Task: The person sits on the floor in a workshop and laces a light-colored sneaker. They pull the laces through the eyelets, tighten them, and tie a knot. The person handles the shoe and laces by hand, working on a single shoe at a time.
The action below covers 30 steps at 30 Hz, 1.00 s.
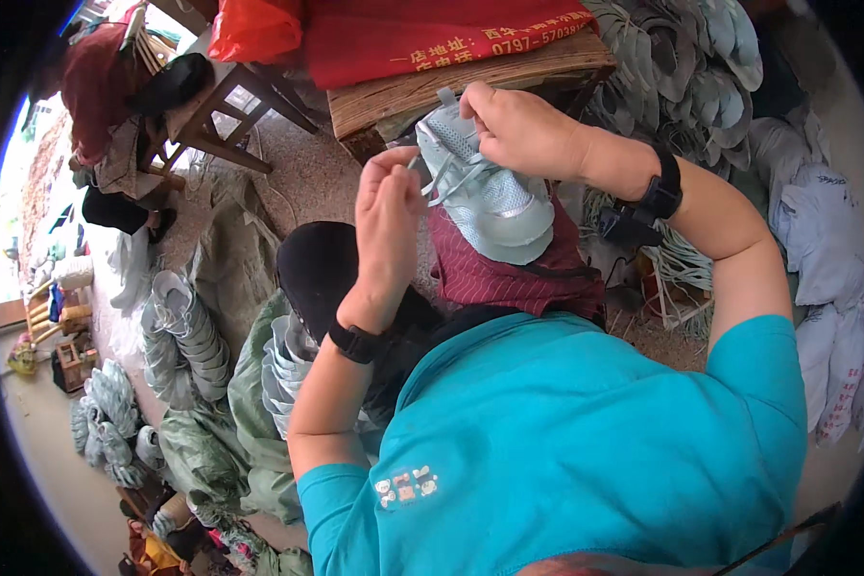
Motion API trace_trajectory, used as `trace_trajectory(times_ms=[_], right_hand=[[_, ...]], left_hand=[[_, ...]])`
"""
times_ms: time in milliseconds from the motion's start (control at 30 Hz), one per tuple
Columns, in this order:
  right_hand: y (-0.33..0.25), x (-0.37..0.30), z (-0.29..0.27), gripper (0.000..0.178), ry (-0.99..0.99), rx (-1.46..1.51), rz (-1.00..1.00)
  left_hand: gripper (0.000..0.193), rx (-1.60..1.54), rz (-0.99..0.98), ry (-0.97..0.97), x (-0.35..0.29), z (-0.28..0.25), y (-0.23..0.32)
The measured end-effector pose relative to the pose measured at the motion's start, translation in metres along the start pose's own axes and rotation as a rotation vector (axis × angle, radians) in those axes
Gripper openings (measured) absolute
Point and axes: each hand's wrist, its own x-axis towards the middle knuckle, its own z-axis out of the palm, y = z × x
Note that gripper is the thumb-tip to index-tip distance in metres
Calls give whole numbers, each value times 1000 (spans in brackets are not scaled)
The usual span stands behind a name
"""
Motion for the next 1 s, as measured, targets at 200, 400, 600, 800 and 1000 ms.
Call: trace_trajectory(times_ms=[200,400,600,800,1000], right_hand=[[21,-2,9,26,249,-211,-253],[9,-3,3,24,-20,6,20],[3,6,-1,22,177,-222,-438],[-1,14,2,14,-166,-485,-345],[-66,26,-15,16,-164,356,-438]], left_hand=[[21,-18,31,30,-3,0,-12],[20,6,43,32,-9,-5,-18],[20,16,55,31,-14,-3,-25],[16,92,96,15,-14,2,-22],[14,648,427,40,8,-15,-43]])
